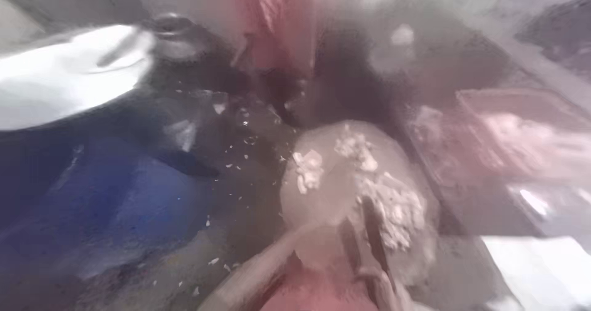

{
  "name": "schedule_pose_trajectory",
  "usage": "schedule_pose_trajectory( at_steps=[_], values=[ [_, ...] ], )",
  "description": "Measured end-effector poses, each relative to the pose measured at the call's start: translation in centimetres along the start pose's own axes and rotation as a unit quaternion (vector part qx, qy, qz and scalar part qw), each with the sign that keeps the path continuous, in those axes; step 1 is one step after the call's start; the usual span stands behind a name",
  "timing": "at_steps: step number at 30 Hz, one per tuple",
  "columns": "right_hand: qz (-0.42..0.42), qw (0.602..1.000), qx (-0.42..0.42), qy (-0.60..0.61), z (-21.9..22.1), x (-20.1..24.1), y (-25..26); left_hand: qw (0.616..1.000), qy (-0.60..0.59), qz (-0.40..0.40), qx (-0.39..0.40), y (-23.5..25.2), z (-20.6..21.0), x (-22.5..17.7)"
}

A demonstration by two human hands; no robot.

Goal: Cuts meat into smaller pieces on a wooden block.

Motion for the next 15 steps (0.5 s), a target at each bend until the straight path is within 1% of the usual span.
schedule_pose_trajectory(
  at_steps=[2,3,4,5,7,8,9,11,13,15],
  values=[
    [0.022,0.996,0.015,0.088,-0.3,2.0,0.7,0.995,0.078,-0.063,0.007,1.3,0.9,1.7],
    [0.028,0.992,0.022,0.117,-0.1,2.5,1.2,0.992,0.1,-0.082,0.005,1.9,1.3,3.0],
    [0.043,0.992,0.036,0.116,0.3,2.3,1.7,0.99,0.129,-0.038,-0.041,3.2,1.2,5.2],
    [0.065,0.993,0.051,0.088,0.7,1.7,2.6,0.989,0.128,0.013,-0.072,4.5,0.6,6.5],
    [0.154,0.983,0.097,0.03,2.3,-1.6,3.3,0.991,0.097,0.032,-0.083,5.0,0.2,7.8],
    [0.181,0.977,0.112,0.014,2.9,-3.2,3.6,0.992,0.081,0.03,-0.092,5.0,0.0,7.9],
    [0.193,0.974,0.119,0.004,3.0,-3.5,3.7,0.992,0.072,0.031,-0.101,4.9,-0.1,8.0],
    [0.184,0.974,0.131,-0.007,2.2,-0.8,4.0,0.99,0.076,0.037,-0.114,4.5,0.0,8.1],
    [0.125,0.984,0.127,0.021,1.2,3.9,4.7,0.986,0.095,0.038,-0.132,4.7,-0.1,8.1],
    [0.049,0.989,0.122,0.069,0.7,8.7,5.3,0.983,0.11,0.014,-0.145,4.2,-0.1,7.6]
  ],
)
Point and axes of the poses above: each hand's wrist, its own y-axis towards the middle knuckle, its own z-axis out of the palm, x = y × z, the point moved 8 cm from there along y, towards the middle knuckle, and after that the axes turned 12 degrees about x, right-handed, at the moved point
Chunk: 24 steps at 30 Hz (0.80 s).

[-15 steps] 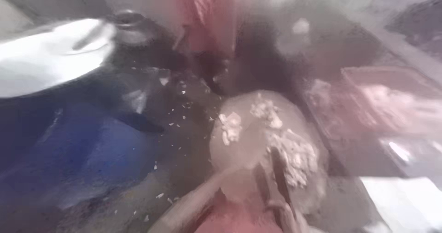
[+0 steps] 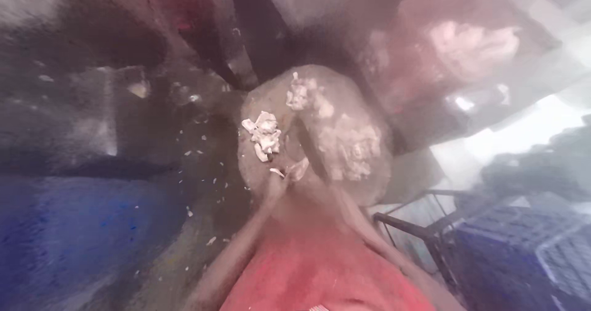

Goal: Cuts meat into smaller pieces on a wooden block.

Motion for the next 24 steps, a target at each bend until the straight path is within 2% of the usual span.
schedule_pose_trajectory(
  at_steps=[3,7,8,13,15,17,19,21,24],
  values=[
    [-0.026,0.999,0.024,-0.014,1.3,2.8,1.5,1.0,-0.019,-0.006,0.005,-1.2,-0.8,-1.1],
    [0.065,0.989,0.077,-0.106,4.6,-3.8,5.9,0.999,0.015,-0.033,0.012,0.6,0.1,0.7],
    [0.074,0.987,0.086,-0.113,4.5,-4.0,6.3,0.999,0.026,-0.039,0.015,0.7,-0.1,0.9],
    [0.059,0.991,0.042,-0.111,2.6,-0.8,4.3,0.996,0.052,-0.061,0.047,-1.6,-1.2,1.9],
    [0.056,0.993,0.053,-0.093,2.7,-0.4,2.8,0.989,0.087,-0.09,0.075,-2.5,-1.4,2.3],
    [0.084,0.989,0.098,-0.069,3.6,-2.3,2.5,0.979,0.135,-0.097,0.117,-2.8,-1.2,1.8],
    [0.102,0.983,0.15,-0.038,4.3,-6.2,3.3,0.968,0.182,-0.082,0.153,-2.3,-0.2,1.0],
    [0.085,0.985,0.15,0.028,4.0,-9.3,3.7,0.974,0.14,-0.063,0.168,-1.7,-0.1,-0.2],
    [0.106,0.992,0.047,0.048,1.9,-10.5,2.2,0.981,-0.086,0.002,0.174,-2.0,0.2,-2.8]
  ],
)
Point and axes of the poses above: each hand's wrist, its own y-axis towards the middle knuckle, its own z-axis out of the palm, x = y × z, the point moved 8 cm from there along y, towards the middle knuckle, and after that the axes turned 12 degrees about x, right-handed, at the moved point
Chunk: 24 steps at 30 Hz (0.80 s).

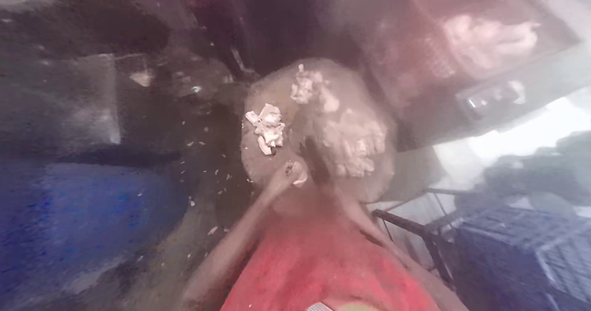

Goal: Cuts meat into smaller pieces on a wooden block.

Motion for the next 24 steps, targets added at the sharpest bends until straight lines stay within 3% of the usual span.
schedule_pose_trajectory(
  at_steps=[3,6,8,13,19,22,24],
  values=[
    [-0.002,0.995,-0.082,-0.059,-2.2,3.5,-1.4,0.999,-0.044,0.03,0.006,2.4,1.7,0.2],
    [-0.088,0.991,-0.078,-0.065,-2.7,9.5,-2.6,0.998,0.05,-0.013,-0.04,4.2,1.9,1.5],
    [-0.13,0.988,-0.062,-0.055,-1.5,11.9,-3.1,0.996,0.047,-0.045,-0.066,3.5,2.1,1.4],
    [-0.04,0.995,0.011,-0.088,2.9,6.0,2.9,0.997,0.002,-0.051,-0.065,2.9,2.9,2.5],
    [-0.002,0.994,-0.04,-0.104,0.2,5.3,-2.9,0.988,-0.095,0.01,-0.119,0.0,0.7,3.7],
    [0.041,0.988,-0.032,-0.148,-1.6,1.6,-2.1,0.987,-0.108,0.029,-0.118,0.0,0.1,4.6],
    [0.023,0.988,-0.031,-0.149,-2.2,2.6,-2.1,0.99,-0.093,0.025,-0.106,0.5,0.2,4.9]
  ],
)
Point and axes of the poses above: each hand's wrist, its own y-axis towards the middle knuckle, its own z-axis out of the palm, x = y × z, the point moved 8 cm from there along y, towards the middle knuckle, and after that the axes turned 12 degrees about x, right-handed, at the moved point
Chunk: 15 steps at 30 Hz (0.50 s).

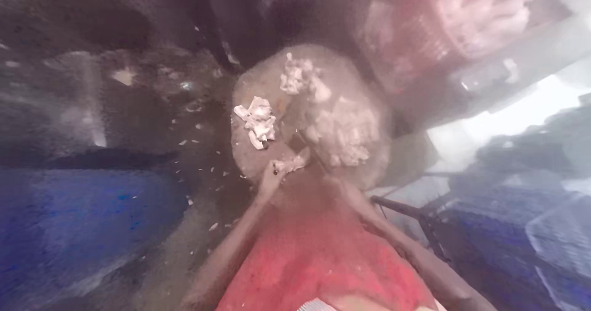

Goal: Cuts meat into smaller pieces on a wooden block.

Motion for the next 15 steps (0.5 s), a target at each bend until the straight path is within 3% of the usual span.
schedule_pose_trajectory(
  at_steps=[5,9,13,15],
  values=[
    [-0.042,0.998,0.025,0.029,0.8,6.6,-2.9,0.998,0.051,-0.024,-0.006,-0.6,-0.1,0.8],
    [-0.013,0.998,0.056,-0.017,3.1,3.3,1.6,0.998,0.05,-0.028,0.003,-0.6,0.2,1.4],
    [-0.029,0.997,0.065,-0.002,2.0,6.3,-0.7,0.979,0.201,-0.04,-0.012,-2.7,-0.4,1.4],
    [-0.108,0.991,0.061,0.047,1.5,9.1,-2.2,0.966,0.255,-0.04,-0.014,-3.1,-0.2,0.8]
  ],
)
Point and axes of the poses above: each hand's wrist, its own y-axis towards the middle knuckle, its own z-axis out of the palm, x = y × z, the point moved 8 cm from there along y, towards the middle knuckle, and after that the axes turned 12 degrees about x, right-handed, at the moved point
